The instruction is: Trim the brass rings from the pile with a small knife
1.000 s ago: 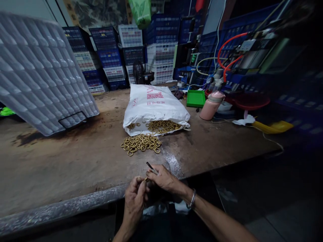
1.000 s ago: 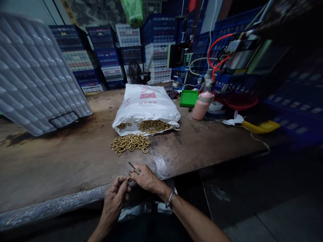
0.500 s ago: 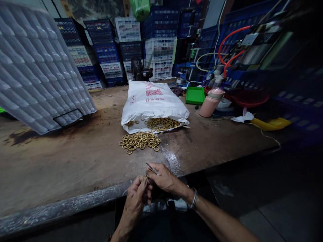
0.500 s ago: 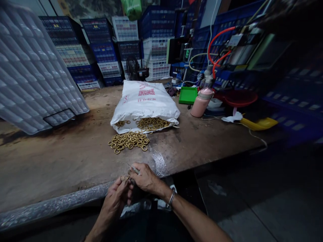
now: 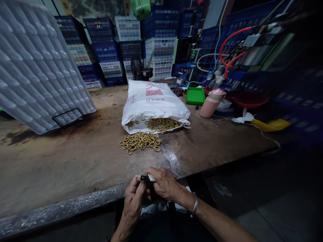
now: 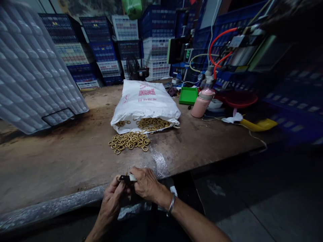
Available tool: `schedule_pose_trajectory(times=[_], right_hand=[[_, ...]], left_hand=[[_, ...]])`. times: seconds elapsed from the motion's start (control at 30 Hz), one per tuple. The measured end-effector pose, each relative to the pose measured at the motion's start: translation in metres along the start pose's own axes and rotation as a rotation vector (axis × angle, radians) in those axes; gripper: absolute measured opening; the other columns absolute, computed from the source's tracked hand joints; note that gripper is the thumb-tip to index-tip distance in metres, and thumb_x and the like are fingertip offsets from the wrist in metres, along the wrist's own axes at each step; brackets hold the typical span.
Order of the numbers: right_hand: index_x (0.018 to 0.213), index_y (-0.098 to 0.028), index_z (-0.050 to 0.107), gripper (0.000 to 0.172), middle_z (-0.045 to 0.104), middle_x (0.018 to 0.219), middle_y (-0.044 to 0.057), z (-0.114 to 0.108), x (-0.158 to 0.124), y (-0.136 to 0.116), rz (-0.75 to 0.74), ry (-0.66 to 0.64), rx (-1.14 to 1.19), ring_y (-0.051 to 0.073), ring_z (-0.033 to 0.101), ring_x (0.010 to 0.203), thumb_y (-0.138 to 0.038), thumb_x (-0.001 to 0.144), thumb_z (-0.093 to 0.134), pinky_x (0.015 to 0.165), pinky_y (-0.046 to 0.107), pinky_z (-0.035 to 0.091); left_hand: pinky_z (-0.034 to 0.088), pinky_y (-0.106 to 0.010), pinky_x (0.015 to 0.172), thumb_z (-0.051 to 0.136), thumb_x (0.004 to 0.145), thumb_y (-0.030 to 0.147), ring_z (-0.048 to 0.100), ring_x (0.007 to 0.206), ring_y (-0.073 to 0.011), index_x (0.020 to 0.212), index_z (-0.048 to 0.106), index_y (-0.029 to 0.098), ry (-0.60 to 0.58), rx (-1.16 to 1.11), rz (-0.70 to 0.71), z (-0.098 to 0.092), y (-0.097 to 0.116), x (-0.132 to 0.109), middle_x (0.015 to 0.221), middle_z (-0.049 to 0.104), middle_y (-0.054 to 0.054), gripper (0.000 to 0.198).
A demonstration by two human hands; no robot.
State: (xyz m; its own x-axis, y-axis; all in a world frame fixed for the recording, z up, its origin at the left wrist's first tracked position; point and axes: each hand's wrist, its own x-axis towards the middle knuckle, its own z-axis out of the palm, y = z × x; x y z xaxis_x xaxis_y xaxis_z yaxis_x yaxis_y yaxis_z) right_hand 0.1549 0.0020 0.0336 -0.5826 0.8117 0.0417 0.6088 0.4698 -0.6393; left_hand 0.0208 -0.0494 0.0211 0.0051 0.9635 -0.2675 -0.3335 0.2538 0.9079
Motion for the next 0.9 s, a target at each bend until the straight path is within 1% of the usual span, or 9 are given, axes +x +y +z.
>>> schedule_pose_trajectory(times=[0.13,0.37,0.5,0.63,0.73,0.83,0.9], right_hand=[[0.087,-0.02,0.052,0.028,0.06,0.074,0.001,0.0,0.001,-0.001,0.015,-0.02,-0.064,0.014,0.053,0.066,-0.008,0.066,0.039,0.059,0.022,0.03],[0.089,-0.02,0.052,0.029,0.061,0.077,0.001,-0.001,-0.001,-0.003,0.019,-0.041,-0.077,0.015,0.054,0.069,-0.007,0.066,0.039,0.061,0.022,0.031],[0.087,-0.019,0.052,0.025,0.061,0.077,0.001,0.0,-0.001,-0.003,0.02,-0.047,-0.077,0.014,0.054,0.068,-0.008,0.068,0.039,0.059,0.022,0.03],[0.086,-0.019,0.051,0.024,0.06,0.075,0.001,-0.003,-0.001,-0.006,0.032,-0.078,-0.058,0.014,0.053,0.067,-0.009,0.068,0.04,0.058,0.022,0.029],[0.087,-0.019,0.051,0.023,0.06,0.072,0.001,-0.004,0.0,-0.008,0.061,-0.121,-0.068,0.014,0.053,0.065,-0.009,0.069,0.04,0.057,0.022,0.029],[0.09,-0.018,0.05,0.026,0.06,0.074,0.003,0.001,0.001,-0.005,0.105,-0.139,-0.154,0.015,0.054,0.068,-0.009,0.068,0.04,0.058,0.023,0.028],[0.092,-0.017,0.05,0.026,0.06,0.075,0.004,0.003,0.003,0.004,0.149,-0.116,-0.241,0.016,0.054,0.069,-0.01,0.069,0.04,0.059,0.024,0.028]], left_hand=[[0.038,-0.018,0.049,0.059,0.073,0.041,0.044,0.047,-0.0067,0.071,0.053,0.018,0.005,-0.017,-0.011,-0.001,-0.002,0.0,0.054,0.05,0.005,0.024],[0.036,-0.017,0.048,0.061,0.071,0.041,0.042,0.047,-0.0071,0.067,0.054,0.018,0.031,0.035,-0.002,0.001,0.003,-0.002,0.054,0.05,0.005,0.024],[0.035,-0.018,0.047,0.061,0.071,0.043,0.042,0.048,-0.0076,0.066,0.054,0.017,0.045,0.07,0.012,0.0,0.003,-0.003,0.055,0.049,0.004,0.027],[0.034,-0.018,0.048,0.06,0.071,0.043,0.04,0.048,-0.0077,0.066,0.054,0.017,0.051,0.096,0.059,-0.003,-0.003,-0.001,0.055,0.047,0.004,0.027],[0.034,-0.019,0.049,0.06,0.071,0.042,0.041,0.049,-0.0086,0.066,0.055,0.017,0.087,0.106,0.118,-0.004,-0.007,0.0,0.054,0.048,0.004,0.026],[0.035,-0.021,0.051,0.058,0.073,0.04,0.043,0.05,-0.0103,0.063,0.056,0.018,0.104,0.17,0.173,-0.003,-0.005,-0.004,0.054,0.05,0.002,0.025],[0.036,-0.022,0.053,0.058,0.074,0.039,0.044,0.052,-0.0119,0.062,0.057,0.018,0.089,0.21,0.221,0.0,0.001,-0.011,0.054,0.051,0.001,0.025]])
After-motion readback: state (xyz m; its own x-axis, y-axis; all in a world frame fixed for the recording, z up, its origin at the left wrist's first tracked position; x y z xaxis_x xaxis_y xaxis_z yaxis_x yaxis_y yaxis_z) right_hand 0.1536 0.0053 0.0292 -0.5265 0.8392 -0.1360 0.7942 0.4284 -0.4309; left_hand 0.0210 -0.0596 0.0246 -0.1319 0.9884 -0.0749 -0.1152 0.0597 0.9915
